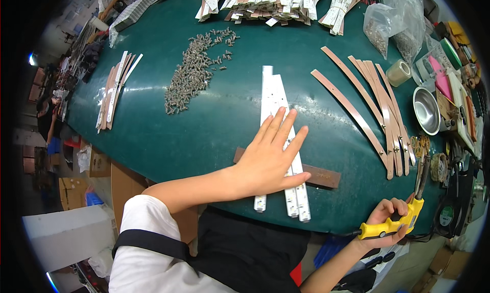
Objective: The person sets aside finished LED strips, aligns a new batch of LED strips on a table, and attaches small components to them using a soldering gun.
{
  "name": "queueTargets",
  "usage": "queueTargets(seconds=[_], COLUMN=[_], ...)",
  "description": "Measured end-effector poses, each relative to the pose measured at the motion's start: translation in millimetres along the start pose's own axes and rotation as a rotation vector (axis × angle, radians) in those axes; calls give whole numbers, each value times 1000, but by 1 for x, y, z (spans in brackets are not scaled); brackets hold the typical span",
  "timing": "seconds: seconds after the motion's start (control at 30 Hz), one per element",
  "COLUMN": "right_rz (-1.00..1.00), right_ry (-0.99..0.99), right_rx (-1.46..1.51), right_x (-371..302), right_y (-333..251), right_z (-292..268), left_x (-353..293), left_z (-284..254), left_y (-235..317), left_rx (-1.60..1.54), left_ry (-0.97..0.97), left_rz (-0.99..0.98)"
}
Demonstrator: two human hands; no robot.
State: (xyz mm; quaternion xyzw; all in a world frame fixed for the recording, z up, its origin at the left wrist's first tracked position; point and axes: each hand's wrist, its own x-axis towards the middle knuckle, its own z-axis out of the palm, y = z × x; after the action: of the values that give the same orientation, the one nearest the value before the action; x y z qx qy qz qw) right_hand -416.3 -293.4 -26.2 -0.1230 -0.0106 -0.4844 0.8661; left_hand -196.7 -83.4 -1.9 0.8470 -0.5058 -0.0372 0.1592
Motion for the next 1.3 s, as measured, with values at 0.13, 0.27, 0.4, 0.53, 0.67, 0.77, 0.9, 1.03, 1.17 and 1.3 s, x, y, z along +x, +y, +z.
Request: queueTargets(seconds=[0.13, 0.27, 0.4, 0.53, 0.67, 0.77, 0.9, 1.03, 1.17, 1.3], right_rz=[25, 21, 19, 17, 8, 14, 12, 9, 13, 11], right_ry=[2, -6, 0, 12, 19, 28, 19, 14, 14, 16], right_rx=[26, -1, -7, 2, 1, -19, -10, -3, -26, -20], right_x=[1, 2, 3, 2, 1, 1, 2, 2, 2, 1], right_y=[1, 1, -1, -1, 1, 2, 2, 2, 1, 1], right_z=[-2, 2, 0, 1, 1, 2, 2, 3, 3, 2], left_x=[-5, -12, -13, -15, -29, -28, -24, -24, -22, -21], left_z=[-20, -31, -41, -40, -23, -19, -19, -21, -35, -31], left_y=[-30, -45, -54, -72, -66, -59, -59, -61, -53, -49], left_rx=[-149, -242, -273, -149, -109, -91, -68, -117, -193, -177], left_ry=[-118, -108, -7, 54, -20, 21, 83, 161, 127, 10], left_rz=[165, 161, 121, 47, -70, -110, -119, -98, 30, 61])
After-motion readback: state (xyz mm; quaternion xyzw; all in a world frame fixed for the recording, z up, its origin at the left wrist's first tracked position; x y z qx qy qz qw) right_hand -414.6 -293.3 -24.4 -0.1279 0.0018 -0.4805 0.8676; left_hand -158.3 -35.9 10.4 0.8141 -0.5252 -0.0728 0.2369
